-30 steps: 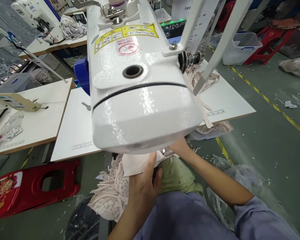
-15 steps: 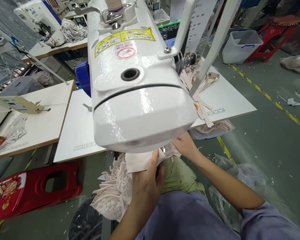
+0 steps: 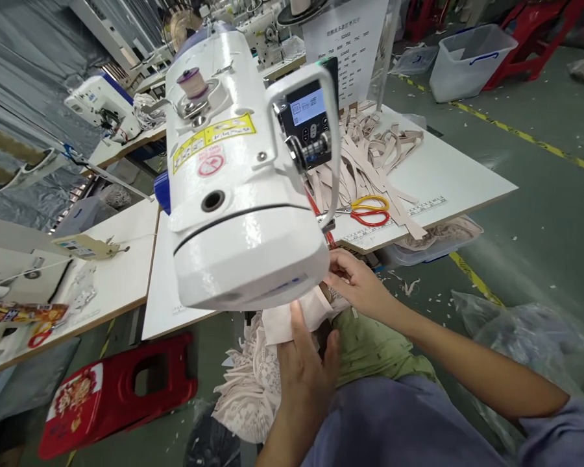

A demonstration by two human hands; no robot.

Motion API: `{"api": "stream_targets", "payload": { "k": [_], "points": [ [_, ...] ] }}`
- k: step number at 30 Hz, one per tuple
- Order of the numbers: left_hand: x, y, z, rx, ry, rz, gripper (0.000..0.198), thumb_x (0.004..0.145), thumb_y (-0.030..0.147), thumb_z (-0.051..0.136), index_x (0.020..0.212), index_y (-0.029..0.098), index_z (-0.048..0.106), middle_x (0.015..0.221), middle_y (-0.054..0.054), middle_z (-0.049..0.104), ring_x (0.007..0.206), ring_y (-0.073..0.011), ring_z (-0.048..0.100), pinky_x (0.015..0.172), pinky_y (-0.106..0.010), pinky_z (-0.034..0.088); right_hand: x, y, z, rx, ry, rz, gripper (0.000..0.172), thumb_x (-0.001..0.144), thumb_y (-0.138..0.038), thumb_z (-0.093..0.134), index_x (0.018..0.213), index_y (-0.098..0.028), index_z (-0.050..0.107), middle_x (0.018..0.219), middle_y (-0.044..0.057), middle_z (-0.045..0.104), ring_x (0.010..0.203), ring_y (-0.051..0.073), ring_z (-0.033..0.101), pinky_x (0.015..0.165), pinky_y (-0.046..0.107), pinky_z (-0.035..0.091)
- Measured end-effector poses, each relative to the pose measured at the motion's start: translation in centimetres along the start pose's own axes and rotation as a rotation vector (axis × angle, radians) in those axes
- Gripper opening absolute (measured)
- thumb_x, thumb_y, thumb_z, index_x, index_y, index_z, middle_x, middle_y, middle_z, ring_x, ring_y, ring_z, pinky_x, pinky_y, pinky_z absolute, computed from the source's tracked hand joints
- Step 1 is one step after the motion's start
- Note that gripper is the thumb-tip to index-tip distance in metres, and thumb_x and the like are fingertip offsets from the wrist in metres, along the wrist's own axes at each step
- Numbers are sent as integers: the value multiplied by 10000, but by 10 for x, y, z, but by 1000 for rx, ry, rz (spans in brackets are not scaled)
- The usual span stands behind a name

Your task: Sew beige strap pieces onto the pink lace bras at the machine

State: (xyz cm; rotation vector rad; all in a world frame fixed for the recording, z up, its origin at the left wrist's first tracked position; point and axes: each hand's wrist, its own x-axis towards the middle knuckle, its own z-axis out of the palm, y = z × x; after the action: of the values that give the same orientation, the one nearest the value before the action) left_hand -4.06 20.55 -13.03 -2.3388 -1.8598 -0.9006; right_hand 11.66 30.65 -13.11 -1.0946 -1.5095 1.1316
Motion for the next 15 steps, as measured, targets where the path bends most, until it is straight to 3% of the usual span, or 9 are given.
{"api": "stream_targets", "payload": {
  "k": [5, 9, 12, 15],
  "points": [
    [0, 1, 5, -8, 10, -32, 834, 945, 376, 570, 1580, 110, 100, 1522, -291, 366, 1412, -406, 389, 1046, -544, 466, -2, -6, 3, 30, -4, 134, 241, 882, -397, 543, 1031, -213, 587, 1003, 63, 632, 865, 194, 594, 710, 314, 471],
    [-5, 19, 3, -11, 53, -4, 818, 958, 370, 537, 1588, 126, 75, 1507, -280, 401, 1383, -404, 434, 991, -524, 517, -13, -17, 2, 70, -22, 184, 267, 818, -442, 607, 957, -216, 580, 897, 44, 630, 816, 196, 579, 687, 312, 458],
    [-29, 33, 0, -107, -2, 137, 826, 931, 402, 569, 1587, 139, 142, 1431, -246, 518, 1291, -382, 542, 927, -475, 567, -33, -30, -9, 158, -46, 270, 321, 780, -535, 651, 827, -221, 602, 784, 27, 616, 752, 192, 569, 671, 311, 463],
    [-65, 36, 12, -353, -91, 188, 756, 918, 394, 569, 1556, 146, 248, 1267, -180, 659, 1124, -285, 664, 883, -392, 598, -59, -44, -23, 306, 89, 411, 442, 714, -658, 692, 789, -230, 613, 762, 26, 635, 681, 183, 566, 608, 298, 464]
  ]
}}
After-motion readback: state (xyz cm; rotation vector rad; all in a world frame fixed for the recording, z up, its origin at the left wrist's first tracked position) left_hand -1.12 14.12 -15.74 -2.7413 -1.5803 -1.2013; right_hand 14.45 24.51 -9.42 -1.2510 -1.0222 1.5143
